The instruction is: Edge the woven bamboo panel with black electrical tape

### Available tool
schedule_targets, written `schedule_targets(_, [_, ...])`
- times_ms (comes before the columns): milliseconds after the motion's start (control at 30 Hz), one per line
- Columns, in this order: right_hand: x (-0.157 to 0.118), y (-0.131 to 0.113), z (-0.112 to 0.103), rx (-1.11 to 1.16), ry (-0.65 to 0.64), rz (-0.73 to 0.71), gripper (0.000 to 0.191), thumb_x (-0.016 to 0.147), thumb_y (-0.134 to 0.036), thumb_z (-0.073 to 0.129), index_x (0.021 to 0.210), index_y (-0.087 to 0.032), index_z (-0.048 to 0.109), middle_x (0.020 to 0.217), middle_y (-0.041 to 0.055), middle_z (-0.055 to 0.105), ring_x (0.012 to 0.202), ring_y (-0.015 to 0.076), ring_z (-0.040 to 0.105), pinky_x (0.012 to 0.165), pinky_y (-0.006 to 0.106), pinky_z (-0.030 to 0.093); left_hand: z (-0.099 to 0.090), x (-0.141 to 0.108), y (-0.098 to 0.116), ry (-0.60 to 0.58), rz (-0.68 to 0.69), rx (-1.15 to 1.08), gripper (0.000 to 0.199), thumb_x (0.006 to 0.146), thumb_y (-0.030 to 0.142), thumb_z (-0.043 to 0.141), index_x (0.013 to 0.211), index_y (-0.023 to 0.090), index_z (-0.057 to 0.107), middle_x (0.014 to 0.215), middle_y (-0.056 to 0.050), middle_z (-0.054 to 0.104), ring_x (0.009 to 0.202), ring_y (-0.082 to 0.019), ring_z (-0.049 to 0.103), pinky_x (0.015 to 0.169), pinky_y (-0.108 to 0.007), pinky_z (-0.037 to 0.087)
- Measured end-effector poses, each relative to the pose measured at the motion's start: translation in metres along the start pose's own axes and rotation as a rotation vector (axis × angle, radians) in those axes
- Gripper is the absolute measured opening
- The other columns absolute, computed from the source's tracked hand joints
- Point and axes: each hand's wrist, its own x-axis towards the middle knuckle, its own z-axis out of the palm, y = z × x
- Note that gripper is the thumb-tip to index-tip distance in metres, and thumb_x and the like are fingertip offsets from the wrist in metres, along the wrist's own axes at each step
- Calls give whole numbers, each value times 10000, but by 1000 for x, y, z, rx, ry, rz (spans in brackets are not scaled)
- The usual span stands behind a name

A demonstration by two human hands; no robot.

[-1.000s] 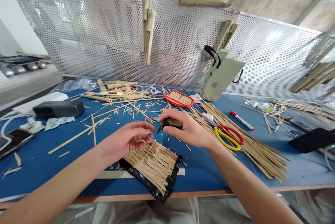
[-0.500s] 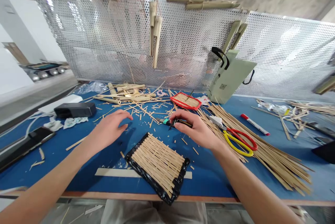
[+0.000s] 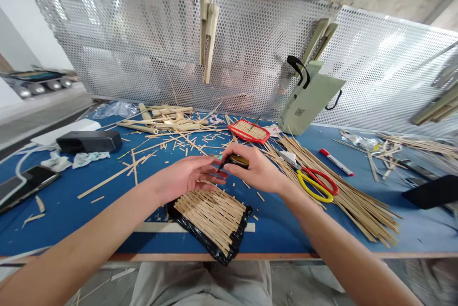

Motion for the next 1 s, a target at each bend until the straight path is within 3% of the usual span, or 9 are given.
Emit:
schedule_targets(133, [-4, 2, -3, -84, -30, -44, 103, 961, -276, 651, 1037, -207, 660, 1022, 25, 700, 915, 166, 639, 856, 324, 489, -12, 4, -8, 48, 15, 31, 253, 751, 191, 868, 992, 168, 791, 892, -74, 794, 824, -165, 759, 730, -216, 601])
schedule_targets(200, [-5, 0, -4, -130, -41, -51, 105, 958, -278, 658, 1037, -209, 659, 1023, 26, 698, 920, 169, 631, 854, 324, 480, -16, 4, -8, 58, 21, 89, 298, 678, 161, 908, 955, 159, 798, 839, -63, 781, 776, -153, 736, 736, -230, 595])
schedule_targets(367, [-4, 2, -3, -221, -70, -16, 129, 964, -303, 675, 1054, -213, 654, 1027, 29, 689, 906, 171, 606, 815, 314, 453, -22, 9, 4, 69, 137, 343, 236, 643, 284, 926, 794, 170, 787, 732, -41, 741, 692, -162, 673, 686, -277, 533])
schedule_targets(467, [-3, 10, -2, -212, -109, 53, 266, 963, -431, 703, 1114, -219, 648, 1057, 28, 690, 903, 176, 596, 801, 315, 442, -28, 16, 16, 103, 245, 532, 185, 664, 310, 911, 743, 194, 791, 687, -23, 725, 667, -163, 622, 658, -275, 476])
schedule_targets(567, [-3, 18, 1, -119, -169, 106, 344, 1017, -539, 596, 1141, -220, 631, 1016, 23, 668, 861, 173, 572, 784, 322, 437, -36, 22, 22, 117, 292, 671, 152, 721, 341, 874, 731, 216, 787, 652, -25, 727, 637, -190, 632, 632, -298, 468])
schedule_targets(700, [-6, 22, 9, 11, -116, 166, 290, 1077, -450, 456, 1124, -214, 618, 967, 13, 616, 847, 168, 538, 788, 328, 432, -42, 24, 18, 95, 319, 656, 138, 806, 375, 799, 779, 243, 773, 805, -35, 790, 744, -245, 750, 747, -367, 585])
schedule_targets(800, [-9, 27, 13, 152, -60, 277, 241, 930, -369, 704, 1118, -231, 643, 994, -7, 630, 864, 163, 536, 790, 311, 439, -41, 21, 13, 96, 339, 598, 122, 832, 376, 794, 822, 256, 771, 884, -28, 803, 859, -260, 782, 832, -377, 615])
schedule_targets(900, [-13, 34, 13, 376, -4, 376, 478, 696, -306, 915, 1104, -248, 672, 1094, -15, 648, 932, 161, 558, 799, 279, 451, -37, 15, 10, 105, 394, 691, 117, 855, 369, 794, 855, 253, 780, 919, -19, 801, 880, -232, 762, 833, -329, 590])
schedule_targets(1000, [-17, 38, 13, 605, 37, 460, 579, 633, -310, 961, 1139, -264, 683, 1123, -17, 661, 935, 143, 571, 765, 241, 450, -33, 11, 9, 100, 465, 789, 120, 887, 347, 768, 835, 239, 773, 937, -6, 786, 842, -189, 726, 769, -281, 552])
